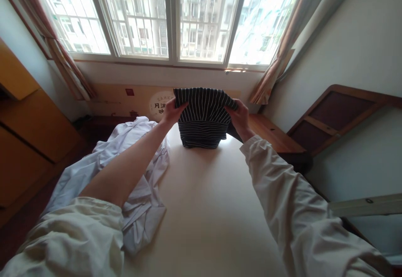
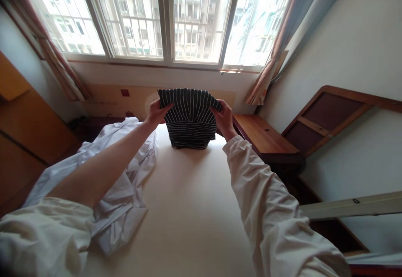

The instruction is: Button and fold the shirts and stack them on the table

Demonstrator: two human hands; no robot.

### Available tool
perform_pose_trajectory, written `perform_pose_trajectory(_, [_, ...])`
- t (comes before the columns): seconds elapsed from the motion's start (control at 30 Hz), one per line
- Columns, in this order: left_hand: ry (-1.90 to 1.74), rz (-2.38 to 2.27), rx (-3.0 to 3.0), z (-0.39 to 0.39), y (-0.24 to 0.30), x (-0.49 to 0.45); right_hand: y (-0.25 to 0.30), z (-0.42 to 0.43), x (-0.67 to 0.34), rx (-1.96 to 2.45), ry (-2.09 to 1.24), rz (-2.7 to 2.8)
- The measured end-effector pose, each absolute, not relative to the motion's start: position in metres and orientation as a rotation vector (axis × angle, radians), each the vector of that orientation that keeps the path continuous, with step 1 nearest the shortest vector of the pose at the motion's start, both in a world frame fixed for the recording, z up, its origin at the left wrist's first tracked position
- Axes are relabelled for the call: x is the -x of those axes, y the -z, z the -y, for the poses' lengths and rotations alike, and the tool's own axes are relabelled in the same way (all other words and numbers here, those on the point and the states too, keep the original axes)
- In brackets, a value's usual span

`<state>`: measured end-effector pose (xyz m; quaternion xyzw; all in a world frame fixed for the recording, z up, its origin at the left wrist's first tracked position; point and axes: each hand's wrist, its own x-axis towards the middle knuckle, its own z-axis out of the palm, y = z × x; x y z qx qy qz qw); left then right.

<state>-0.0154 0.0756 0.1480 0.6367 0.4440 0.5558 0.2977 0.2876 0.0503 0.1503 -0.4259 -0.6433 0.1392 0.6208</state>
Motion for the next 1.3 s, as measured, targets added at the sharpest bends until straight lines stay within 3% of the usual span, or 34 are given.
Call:
perform_pose_trajectory(0.17, [-1.502,-1.095,-1.904,-0.016,-0.134,0.040,-0.136,0.025,-0.300,0.929,-0.127,1.667])
perform_pose_trajectory(0.4, [-0.612,-0.584,-2.771,0.084,-0.058,0.067,-0.044,0.143,-0.330,0.878,-0.318,2.360])
perform_pose_trajectory(0.57, [-0.324,-0.514,-2.937,0.114,-0.050,0.063,-0.026,0.173,-0.338,0.891,-0.317,2.512])
perform_pose_trajectory(0.73, [-0.280,-0.466,-2.828,0.127,-0.071,0.067,-0.045,0.178,-0.344,0.788,-0.364,2.629])
perform_pose_trajectory(0.87, [-0.423,-0.687,-2.800,0.114,-0.075,0.051,-0.057,0.159,-0.323,0.921,-0.248,2.484])
perform_pose_trajectory(1.03, [-0.660,-1.135,-2.806,0.079,-0.049,-0.008,-0.048,0.119,-0.258,1.226,-0.070,2.304])
perform_pose_trajectory(1.3, [-0.400,-1.410,-2.651,0.057,0.008,-0.032,0.000,0.088,-0.252,1.578,-0.116,2.376])
